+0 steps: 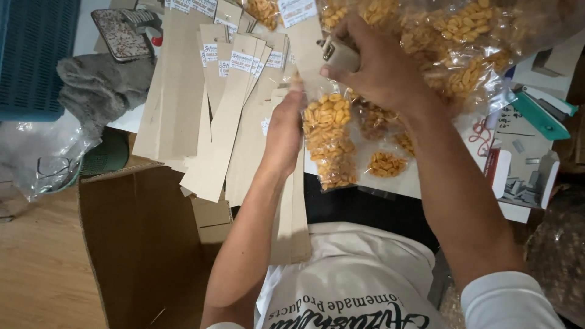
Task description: The person repeatedly fills small clear plastic bags with yellow snack pieces, seals them with a handheld heat sealer, and places the finished packages into a cardboard box. The workspace contains stacks of paper labels and additional snack bags.
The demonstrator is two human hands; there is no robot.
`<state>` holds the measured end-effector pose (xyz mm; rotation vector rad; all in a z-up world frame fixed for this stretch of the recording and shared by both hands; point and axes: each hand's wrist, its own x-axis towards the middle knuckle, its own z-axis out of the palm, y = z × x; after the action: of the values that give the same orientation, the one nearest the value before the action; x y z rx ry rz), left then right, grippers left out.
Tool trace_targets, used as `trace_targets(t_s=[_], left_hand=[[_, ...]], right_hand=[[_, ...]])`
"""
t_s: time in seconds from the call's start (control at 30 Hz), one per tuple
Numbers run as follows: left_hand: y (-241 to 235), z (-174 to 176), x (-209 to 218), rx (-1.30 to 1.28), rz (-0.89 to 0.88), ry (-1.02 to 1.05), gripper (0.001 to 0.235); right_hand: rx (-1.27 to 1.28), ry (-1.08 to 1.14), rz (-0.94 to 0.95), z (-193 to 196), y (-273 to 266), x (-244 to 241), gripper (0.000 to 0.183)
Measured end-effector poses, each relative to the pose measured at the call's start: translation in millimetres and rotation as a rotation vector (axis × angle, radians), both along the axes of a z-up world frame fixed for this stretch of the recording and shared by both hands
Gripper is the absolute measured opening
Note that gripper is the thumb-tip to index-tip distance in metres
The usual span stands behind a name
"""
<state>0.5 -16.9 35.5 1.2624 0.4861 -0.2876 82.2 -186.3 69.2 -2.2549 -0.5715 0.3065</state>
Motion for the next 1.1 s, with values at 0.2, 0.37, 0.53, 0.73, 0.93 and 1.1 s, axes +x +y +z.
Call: trace_targets(t_s=[0.2, 0.37, 0.53, 0.73, 0.93, 1.1], left_hand=[[-6, -15, -6, 0.220, -0.038, -0.342, 0.038], [-4, -17, -13, 0.321, -0.088, -0.459, 0.039], [2, -32, -15, 0.304, -0.120, -0.523, 0.044], [0, -42, -19, 0.438, -0.072, -0.407, 0.050], [10, -37, -2, -0.096, 0.210, -0.085, 0.090], [7, -30, 9, -0.220, 0.311, 0.081, 0.087]], right_hand=[[0.627, -0.023, -0.344, -15, 28, 0, 0.040], [0.784, 0.376, -0.634, 15, 68, -9, 0.049], [0.972, 0.306, -0.584, -14, 73, -4, 0.048], [0.782, 0.234, -0.467, -37, 58, 3, 0.054], [-0.596, -0.422, -0.330, -81, -3, 47, 0.062], [-0.148, -0.566, -0.368, -33, -6, 21, 0.050]])
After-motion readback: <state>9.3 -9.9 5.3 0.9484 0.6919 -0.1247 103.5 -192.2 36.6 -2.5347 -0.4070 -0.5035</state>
